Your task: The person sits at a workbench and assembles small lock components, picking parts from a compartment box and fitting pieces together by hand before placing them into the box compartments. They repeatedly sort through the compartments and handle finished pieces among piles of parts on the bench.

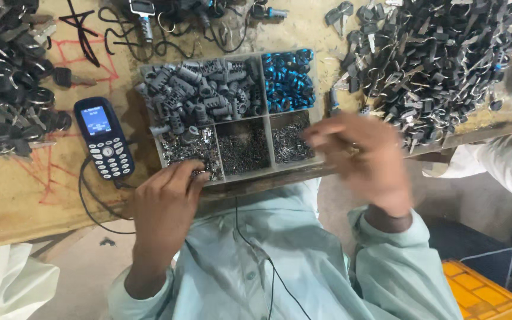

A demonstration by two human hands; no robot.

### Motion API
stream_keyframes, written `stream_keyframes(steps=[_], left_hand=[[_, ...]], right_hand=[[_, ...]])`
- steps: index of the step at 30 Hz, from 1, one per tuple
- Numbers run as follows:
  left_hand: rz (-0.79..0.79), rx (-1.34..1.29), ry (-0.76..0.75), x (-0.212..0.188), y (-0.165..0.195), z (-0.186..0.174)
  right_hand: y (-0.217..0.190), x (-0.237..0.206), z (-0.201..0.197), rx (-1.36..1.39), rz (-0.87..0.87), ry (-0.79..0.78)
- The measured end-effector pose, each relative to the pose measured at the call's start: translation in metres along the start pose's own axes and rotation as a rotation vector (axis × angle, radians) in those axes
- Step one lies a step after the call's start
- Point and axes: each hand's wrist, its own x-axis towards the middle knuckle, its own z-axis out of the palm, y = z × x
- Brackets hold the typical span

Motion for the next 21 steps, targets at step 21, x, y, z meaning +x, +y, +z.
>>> stream_keyframes(steps=[21], left_hand=[[0.048, -0.18, 0.107, -0.002, -0.003, -0.004]], right_hand=[[0.036, 0.005, 0.079, -0.097, -0.207, -0.247]])
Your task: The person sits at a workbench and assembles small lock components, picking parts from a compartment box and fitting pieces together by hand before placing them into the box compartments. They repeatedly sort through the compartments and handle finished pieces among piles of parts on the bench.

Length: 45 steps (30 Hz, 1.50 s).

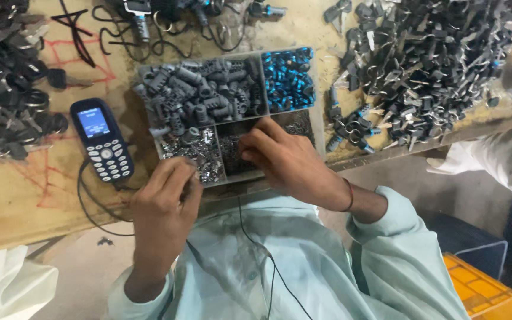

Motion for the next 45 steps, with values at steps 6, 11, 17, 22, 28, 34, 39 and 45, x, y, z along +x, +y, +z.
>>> stream_keyframes(steps=[6, 11, 17, 22, 28, 34, 39, 45], left_hand=[[-0.217, -0.286, 0.083, -0.006, -0.009, 0.007], [-0.043, -0.138, 0.161, -0.01, -0.012, 0.005], [-0.166, -0.353, 0.135, -0.013, -0.013, 0.0], [-0.301, -0.778, 0.056, -0.012, -0.004, 0.01], [-0.131, -0.852, 0.046, -0.007, 0.014, 0.045], [-0.244, -1.202, -0.027, -0.01, 0.016, 0.057], [-0.083, -1.014, 0.019, -0.008, 0.012, 0.053], [0.029, -0.777, 0.035, -0.005, 0.012, 0.044]], right_hand=[[-0.002, 0.003, 0.013, 0.465, 0.055, 0.109], [0.005, 0.0, 0.019, 0.724, 0.287, 0.085], [0.014, -0.006, 0.025, 0.862, 0.367, 0.091], [0.003, -0.006, 0.017, 0.945, 0.332, 0.061], [-0.013, -0.017, 0.008, 1.175, 0.316, -0.059], [-0.012, -0.022, 0.01, 1.08, 0.296, -0.055], [-0.009, -0.021, 0.015, 0.816, 0.072, 0.023], [-0.007, -0.029, 0.018, 0.369, 0.036, 0.134]])
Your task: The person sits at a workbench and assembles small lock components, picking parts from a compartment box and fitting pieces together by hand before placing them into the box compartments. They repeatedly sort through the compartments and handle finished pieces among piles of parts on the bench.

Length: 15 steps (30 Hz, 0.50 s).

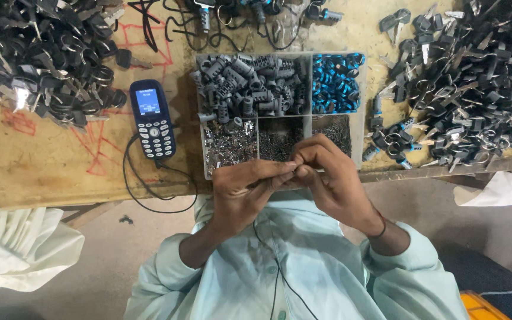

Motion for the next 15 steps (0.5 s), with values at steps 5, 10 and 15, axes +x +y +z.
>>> stream_keyframes(steps=[5, 10, 15], left_hand=[[0.015, 0.252, 0.016, 0.0, 0.009, -0.002], [-0.414, -0.187, -0.136, 0.005, 0.004, -0.014], [-0.3, -0.055, -0.084, 0.008, -0.004, -0.01]], right_hand=[[-0.008, 0.006, 0.009, -0.121, -0.215, 0.158], [-0.019, 0.019, -0.006, 0.871, 0.571, -0.117], [-0.014, 0.013, -0.04, -0.681, 0.057, -0.061]])
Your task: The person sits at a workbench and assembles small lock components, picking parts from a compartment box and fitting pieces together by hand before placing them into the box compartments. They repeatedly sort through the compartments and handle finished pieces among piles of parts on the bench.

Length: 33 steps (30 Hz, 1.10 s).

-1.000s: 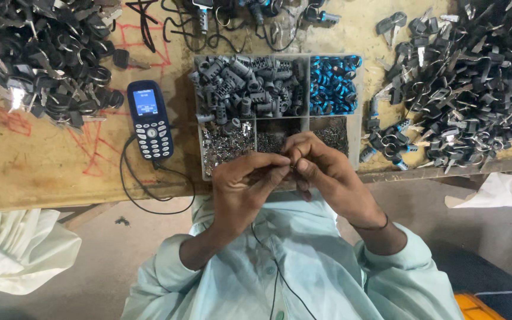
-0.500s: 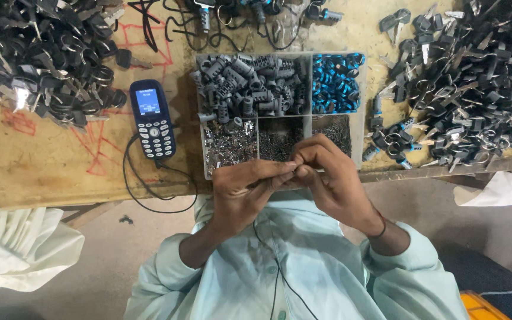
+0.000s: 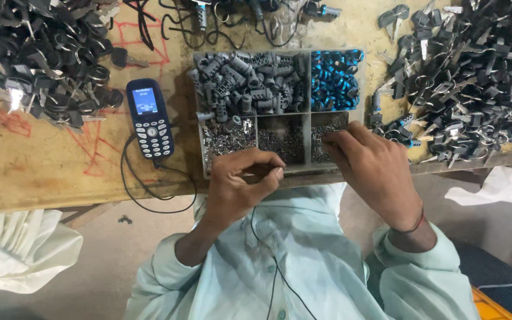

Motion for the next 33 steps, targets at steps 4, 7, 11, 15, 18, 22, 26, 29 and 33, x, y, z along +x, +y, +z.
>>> stream_keyframes(steps=[4, 7, 11, 15, 18, 22, 26, 29, 33], left_hand=[[0.029, 0.036, -0.023, 0.004, -0.001, 0.004], [0.052, 0.095, 0.021, 0.003, 0.001, 0.01], [0.128, 0.187, 0.055, 0.003, 0.003, 0.014], [0.115, 0.145, -0.003, 0.002, 0.001, 0.015], [0.01, 0.028, -0.111, 0.001, -0.001, 0.018], [-0.146, -0.237, -0.269, 0.005, -0.001, 0.018], [-0.149, -0.217, -0.35, 0.004, 0.007, 0.006], [-0.018, 0.032, -0.309, -0.002, 0.015, 0.002], [0.14, 0.074, -0.189, -0.007, 0.018, 0.005]], right_hand=[[0.014, -0.002, 0.005, -0.216, 0.112, -0.107], [0.02, -0.004, 0.008, -0.095, 0.101, -0.029], [0.027, -0.009, 0.007, 0.183, 0.14, 0.051], [0.03, -0.013, 0.002, 0.455, 0.326, 0.054], [0.018, -0.019, -0.001, 0.725, 0.294, -0.188], [-0.01, -0.027, 0.001, 0.546, 0.051, -0.089], [-0.022, -0.029, -0.001, 0.556, 0.063, -0.095], [-0.023, -0.03, 0.0, 0.634, 0.095, -0.13], [-0.026, -0.033, 0.015, 0.637, 0.096, -0.046]])
